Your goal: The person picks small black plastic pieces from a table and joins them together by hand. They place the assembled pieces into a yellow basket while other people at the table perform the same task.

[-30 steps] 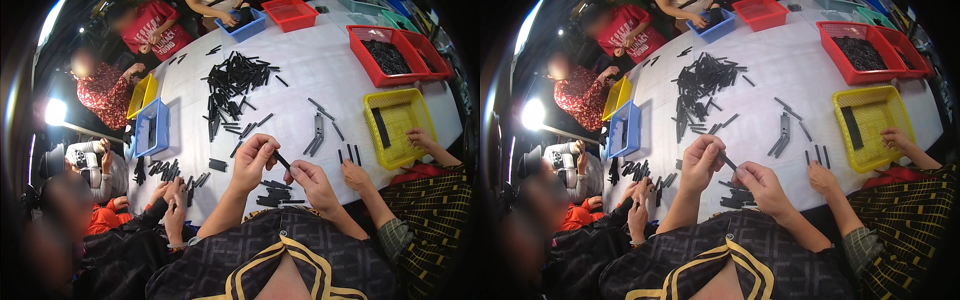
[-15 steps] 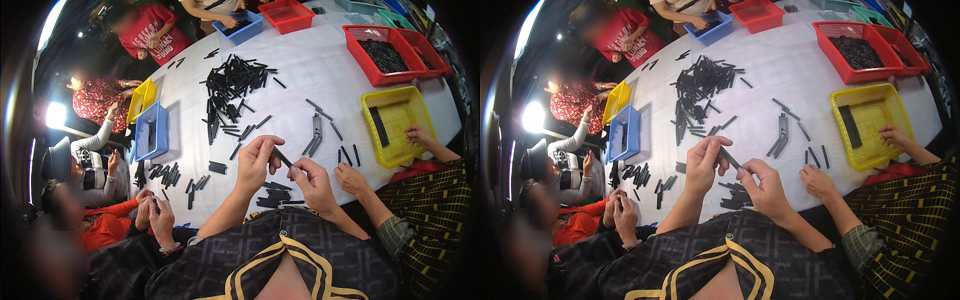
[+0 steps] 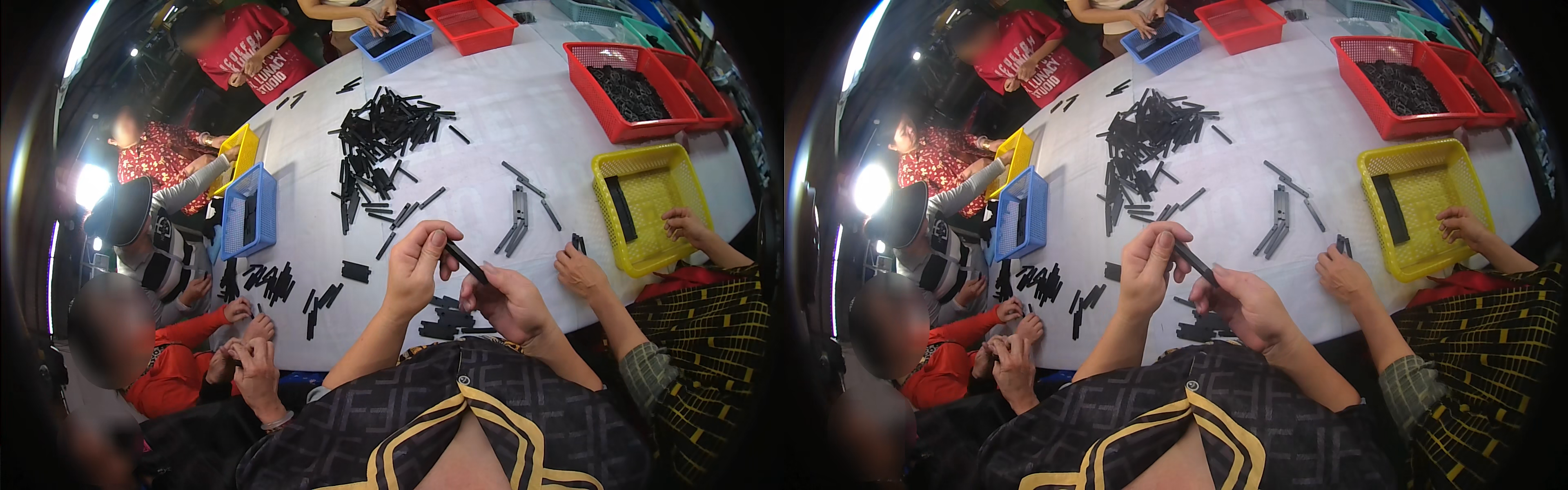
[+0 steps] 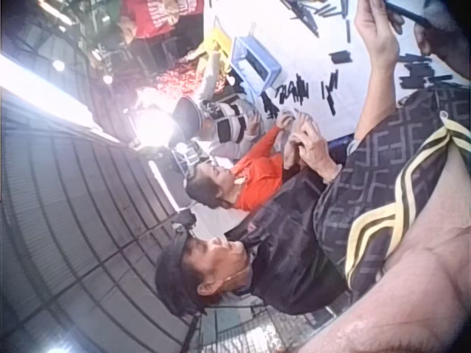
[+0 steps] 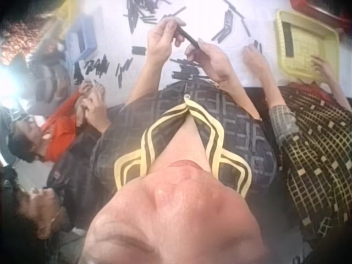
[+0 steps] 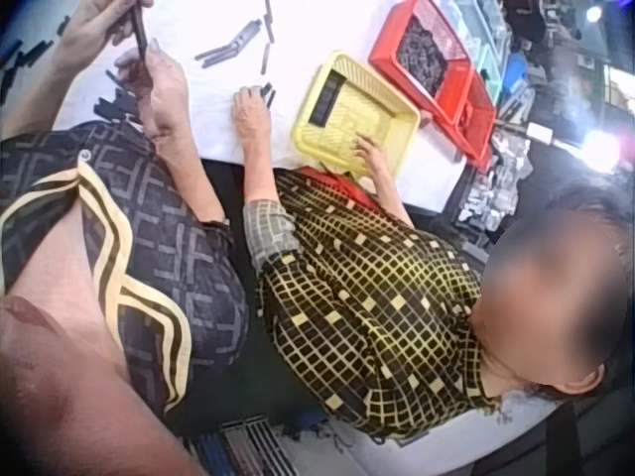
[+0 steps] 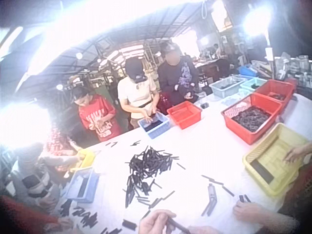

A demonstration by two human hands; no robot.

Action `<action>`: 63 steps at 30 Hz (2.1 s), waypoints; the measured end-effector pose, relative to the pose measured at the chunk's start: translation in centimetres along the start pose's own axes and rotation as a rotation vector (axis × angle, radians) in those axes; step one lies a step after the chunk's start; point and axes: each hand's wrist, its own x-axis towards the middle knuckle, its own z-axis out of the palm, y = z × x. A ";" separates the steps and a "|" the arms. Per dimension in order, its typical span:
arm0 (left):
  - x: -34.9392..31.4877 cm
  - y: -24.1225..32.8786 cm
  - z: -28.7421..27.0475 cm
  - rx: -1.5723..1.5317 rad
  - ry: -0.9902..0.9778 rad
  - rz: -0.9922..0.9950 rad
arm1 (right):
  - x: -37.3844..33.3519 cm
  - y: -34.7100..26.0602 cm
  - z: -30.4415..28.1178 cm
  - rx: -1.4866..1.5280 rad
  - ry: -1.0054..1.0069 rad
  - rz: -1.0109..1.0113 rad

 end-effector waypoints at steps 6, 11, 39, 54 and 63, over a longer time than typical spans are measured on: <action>0.0 0.4 1.1 0.142 -0.007 -0.006 | 0.3 0.2 0.0 -0.237 0.110 -0.038; 0.5 -3.0 0.1 0.048 -0.079 -0.152 | 1.0 1.3 -1.9 -0.221 0.162 -0.017; 8.1 -17.7 -6.3 0.663 0.194 -0.426 | 3.5 3.5 -10.2 -0.470 0.607 -0.129; 1.8 -3.7 0.3 -0.009 -0.183 -0.298 | 1.3 -0.1 -2.3 -1.074 0.542 -0.509; 1.6 -1.6 1.7 -0.003 -0.048 -0.280 | 0.7 -0.2 -1.0 -0.974 0.359 -0.405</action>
